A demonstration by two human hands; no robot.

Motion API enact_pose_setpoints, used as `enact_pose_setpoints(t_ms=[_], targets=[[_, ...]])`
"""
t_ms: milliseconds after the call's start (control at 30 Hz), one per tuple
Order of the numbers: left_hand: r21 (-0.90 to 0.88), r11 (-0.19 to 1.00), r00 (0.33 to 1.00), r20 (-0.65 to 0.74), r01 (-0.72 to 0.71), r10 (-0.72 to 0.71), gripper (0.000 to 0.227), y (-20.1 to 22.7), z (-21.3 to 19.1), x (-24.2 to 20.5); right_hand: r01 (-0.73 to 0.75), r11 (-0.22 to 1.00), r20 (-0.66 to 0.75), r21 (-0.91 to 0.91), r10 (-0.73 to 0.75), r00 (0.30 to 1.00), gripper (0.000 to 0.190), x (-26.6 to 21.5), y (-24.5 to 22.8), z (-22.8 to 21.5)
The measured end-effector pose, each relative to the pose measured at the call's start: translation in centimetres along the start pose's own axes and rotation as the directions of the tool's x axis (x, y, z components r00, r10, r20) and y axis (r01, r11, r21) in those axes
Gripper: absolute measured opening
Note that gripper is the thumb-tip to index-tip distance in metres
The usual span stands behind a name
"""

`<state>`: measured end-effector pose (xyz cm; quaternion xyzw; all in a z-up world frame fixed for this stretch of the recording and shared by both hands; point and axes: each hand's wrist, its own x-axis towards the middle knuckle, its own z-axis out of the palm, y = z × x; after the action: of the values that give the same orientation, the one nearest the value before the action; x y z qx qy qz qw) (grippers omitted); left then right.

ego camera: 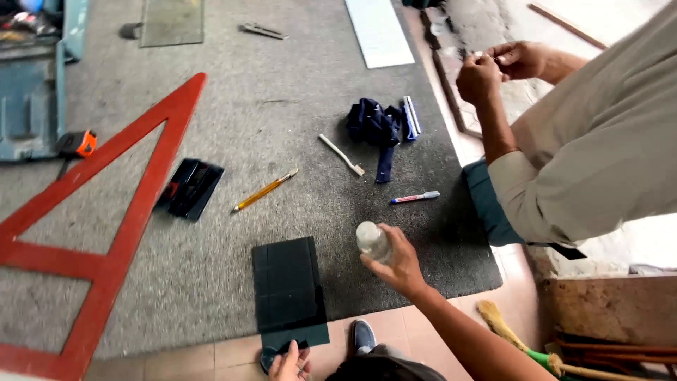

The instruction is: Preparing and cleaning small dark glass panels on a workshop table using liquid and tools.

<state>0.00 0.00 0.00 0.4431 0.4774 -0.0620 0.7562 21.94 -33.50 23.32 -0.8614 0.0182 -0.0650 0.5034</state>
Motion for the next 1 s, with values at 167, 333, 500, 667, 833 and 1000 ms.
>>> enact_pose_setpoints(t_ms=[167,333,500,667,833,1000], targets=[[-0.030,0.999,1.000,-0.003,0.016,-0.016,0.048,0.5,2.7,1.3,0.288,0.957,0.117,0.038,-0.291,0.950,0.084,-3.5,2.2,-1.0],[0.106,0.993,0.998,-0.034,-0.048,0.052,0.049,1.7,4.4,-1.0,0.314,0.927,0.388,-0.204,-0.217,0.895,0.085,-5.6,-2.4,-4.7],[0.081,0.996,0.992,-0.116,-0.031,0.040,0.063,6.3,10.2,-8.2,0.465,0.808,0.503,-0.361,-0.251,0.827,0.085,-6.6,-1.8,-5.5],[0.125,0.991,0.986,-0.154,-0.050,0.069,0.045,5.9,10.5,-8.1,0.464,0.697,0.591,-0.546,-0.071,0.803,0.076,-7.5,-2.0,-3.9],[0.216,0.974,0.985,-0.146,-0.064,0.097,0.047,6.3,10.7,-8.7,0.474,0.602,0.596,-0.643,0.005,0.803,0.077,-7.9,-2.2,-2.9],[0.227,0.972,0.983,-0.154,-0.058,0.095,0.041,6.1,10.8,-8.5,0.534,0.548,0.632,-0.644,-0.012,0.775,0.076,-7.2,-2.5,-2.5]])
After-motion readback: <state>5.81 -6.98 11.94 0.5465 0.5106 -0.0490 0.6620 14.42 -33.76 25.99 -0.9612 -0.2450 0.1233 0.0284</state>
